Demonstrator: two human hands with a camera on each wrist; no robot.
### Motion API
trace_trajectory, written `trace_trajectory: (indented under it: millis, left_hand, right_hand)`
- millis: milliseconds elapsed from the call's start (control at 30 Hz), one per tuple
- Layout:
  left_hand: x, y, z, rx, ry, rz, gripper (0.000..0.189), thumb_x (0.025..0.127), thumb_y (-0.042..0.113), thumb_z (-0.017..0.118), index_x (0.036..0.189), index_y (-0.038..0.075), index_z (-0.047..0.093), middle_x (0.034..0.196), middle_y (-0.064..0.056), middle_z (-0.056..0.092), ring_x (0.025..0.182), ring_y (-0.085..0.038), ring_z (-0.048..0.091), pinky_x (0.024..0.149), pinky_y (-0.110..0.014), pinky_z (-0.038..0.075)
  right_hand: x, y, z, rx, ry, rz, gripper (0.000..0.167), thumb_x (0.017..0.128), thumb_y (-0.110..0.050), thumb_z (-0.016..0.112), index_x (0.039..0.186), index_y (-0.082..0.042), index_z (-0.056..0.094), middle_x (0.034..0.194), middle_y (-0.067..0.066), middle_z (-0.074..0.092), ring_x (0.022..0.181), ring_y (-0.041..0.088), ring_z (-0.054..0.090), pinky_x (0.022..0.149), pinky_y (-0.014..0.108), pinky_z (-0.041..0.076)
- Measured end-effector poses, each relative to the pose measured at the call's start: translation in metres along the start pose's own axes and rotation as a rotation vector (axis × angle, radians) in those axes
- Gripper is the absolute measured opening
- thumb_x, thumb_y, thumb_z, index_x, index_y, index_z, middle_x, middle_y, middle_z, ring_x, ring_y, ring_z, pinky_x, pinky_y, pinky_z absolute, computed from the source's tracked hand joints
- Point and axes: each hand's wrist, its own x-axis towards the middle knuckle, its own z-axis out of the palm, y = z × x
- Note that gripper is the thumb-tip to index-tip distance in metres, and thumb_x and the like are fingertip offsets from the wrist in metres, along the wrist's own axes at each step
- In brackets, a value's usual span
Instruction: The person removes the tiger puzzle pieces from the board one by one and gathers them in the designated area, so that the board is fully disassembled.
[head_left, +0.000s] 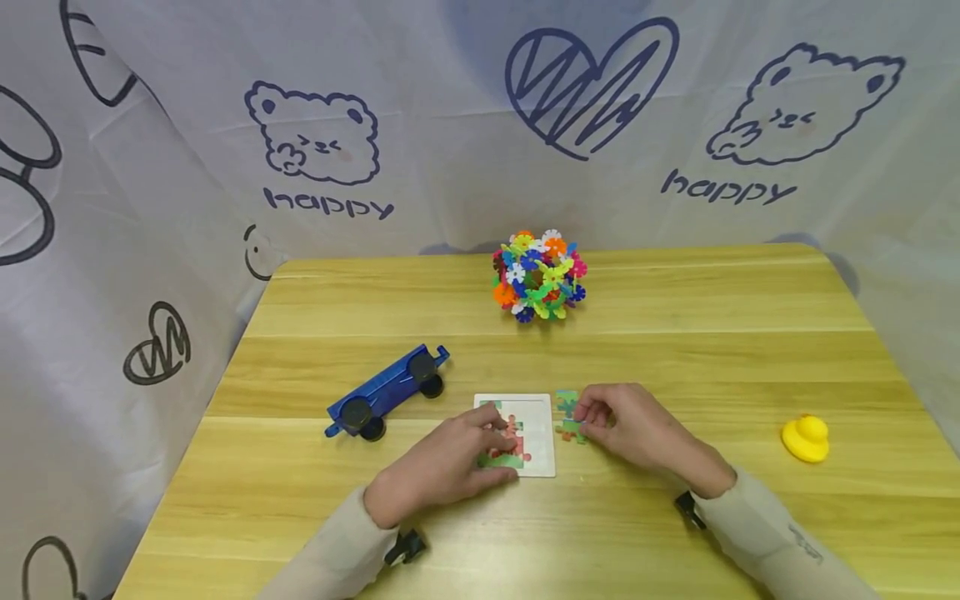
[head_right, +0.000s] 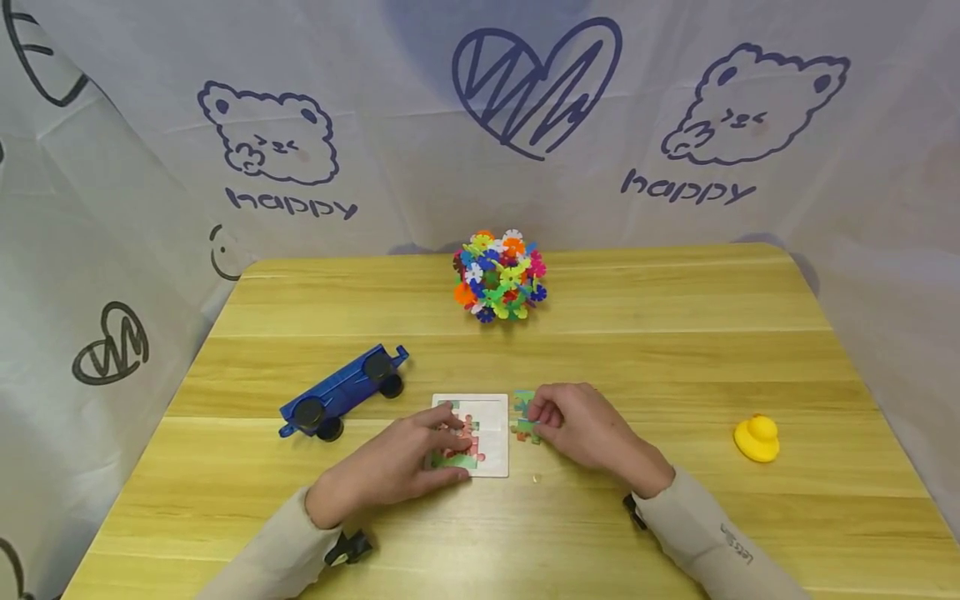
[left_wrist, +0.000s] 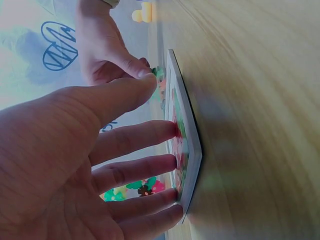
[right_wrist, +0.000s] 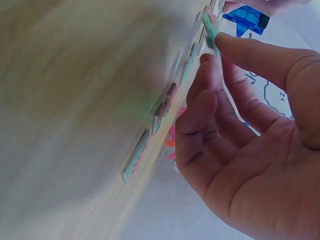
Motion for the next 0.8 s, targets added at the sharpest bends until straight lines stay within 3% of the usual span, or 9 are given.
trace_trajectory:
  millis: [167, 333, 800]
  left_hand:
    - [0.000, 0.001, 0.000, 0.003, 0.006, 0.001, 0.033, 0.101, 0.034, 0.080, 0.124, 0.010, 0.083, 0.121, -0.003, 0.068, 0.094, -0.010, 0.060, 0.084, -0.024, 0.057]
    - [0.000, 0.002, -0.001, 0.010, 0.002, -0.005, 0.032, 0.101, 0.035, 0.081, 0.122, 0.011, 0.083, 0.115, -0.001, 0.065, 0.091, -0.009, 0.055, 0.081, -0.023, 0.053]
    - [-0.001, -0.002, 0.002, 0.038, 0.014, 0.019, 0.031, 0.103, 0.034, 0.079, 0.121, 0.010, 0.083, 0.122, -0.003, 0.070, 0.095, -0.009, 0.060, 0.089, -0.027, 0.060]
  right_hand:
    - [-0.004, -0.003, 0.003, -0.115, 0.016, -0.016, 0.013, 0.093, -0.008, 0.086, 0.100, -0.012, 0.076, 0.090, -0.004, 0.069, 0.078, 0.010, 0.057, 0.069, 0.022, 0.049]
    - [-0.008, -0.009, 0.006, -0.197, -0.011, 0.025, 0.015, 0.092, -0.013, 0.088, 0.104, -0.013, 0.079, 0.096, -0.003, 0.067, 0.081, 0.012, 0.055, 0.070, 0.023, 0.047]
    - [-0.011, -0.009, 0.010, -0.245, -0.003, 0.022, 0.012, 0.093, -0.011, 0.087, 0.104, -0.015, 0.082, 0.099, -0.004, 0.072, 0.083, 0.008, 0.059, 0.073, 0.027, 0.052]
